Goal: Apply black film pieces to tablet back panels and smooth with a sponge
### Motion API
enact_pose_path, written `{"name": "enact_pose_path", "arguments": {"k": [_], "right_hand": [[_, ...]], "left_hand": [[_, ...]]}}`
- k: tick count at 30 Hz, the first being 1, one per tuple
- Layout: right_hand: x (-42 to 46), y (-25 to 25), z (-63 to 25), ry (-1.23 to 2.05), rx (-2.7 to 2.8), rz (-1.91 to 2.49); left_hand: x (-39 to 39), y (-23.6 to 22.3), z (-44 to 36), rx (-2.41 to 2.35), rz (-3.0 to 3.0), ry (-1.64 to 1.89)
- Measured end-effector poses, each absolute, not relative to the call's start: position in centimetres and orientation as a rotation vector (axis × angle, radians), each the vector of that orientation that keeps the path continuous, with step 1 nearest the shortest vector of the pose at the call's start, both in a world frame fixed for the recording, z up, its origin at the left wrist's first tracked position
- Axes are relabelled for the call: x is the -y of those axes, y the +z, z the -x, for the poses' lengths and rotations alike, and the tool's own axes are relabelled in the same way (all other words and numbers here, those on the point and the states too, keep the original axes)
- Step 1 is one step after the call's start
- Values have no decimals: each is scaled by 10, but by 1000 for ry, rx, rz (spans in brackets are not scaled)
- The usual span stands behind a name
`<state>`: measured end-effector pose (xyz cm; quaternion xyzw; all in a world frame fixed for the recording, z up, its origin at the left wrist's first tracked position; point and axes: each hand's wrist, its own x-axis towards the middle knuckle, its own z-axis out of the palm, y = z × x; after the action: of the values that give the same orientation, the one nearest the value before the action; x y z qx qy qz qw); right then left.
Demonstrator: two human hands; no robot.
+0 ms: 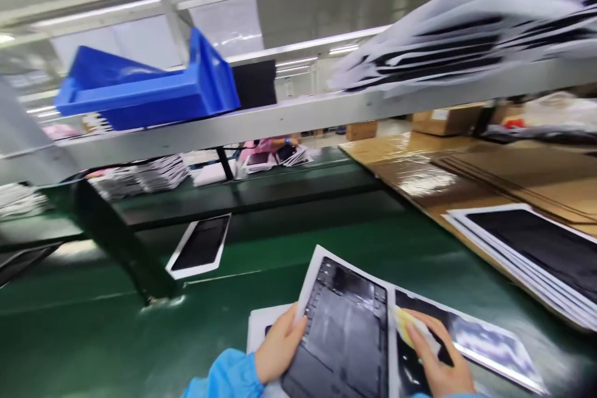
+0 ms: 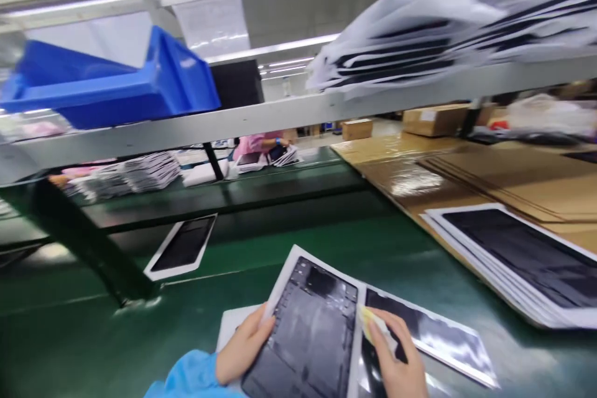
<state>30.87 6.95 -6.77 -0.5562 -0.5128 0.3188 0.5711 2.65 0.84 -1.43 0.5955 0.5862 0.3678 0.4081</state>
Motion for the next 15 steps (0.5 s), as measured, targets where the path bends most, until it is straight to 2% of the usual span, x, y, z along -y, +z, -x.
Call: {"name": "enact_pose_path", "arguments": {"k": [3,10,13,15], "right_hand": [[-66,-69,-302,747,1130,1295],[-64,-64,-288,869,1263,1178],[-62,-56,-285,908,1350,1146],[-62,-53,-283,915,1408,1133]], "left_hand": [[-30,7,-16,-1487,-1672,905],[-135,104,-39,-1474,-2294,837],[-191,127,-78,-1469,-2320,1046],[-228,134,-109,-1503,-2101,1289]]}}
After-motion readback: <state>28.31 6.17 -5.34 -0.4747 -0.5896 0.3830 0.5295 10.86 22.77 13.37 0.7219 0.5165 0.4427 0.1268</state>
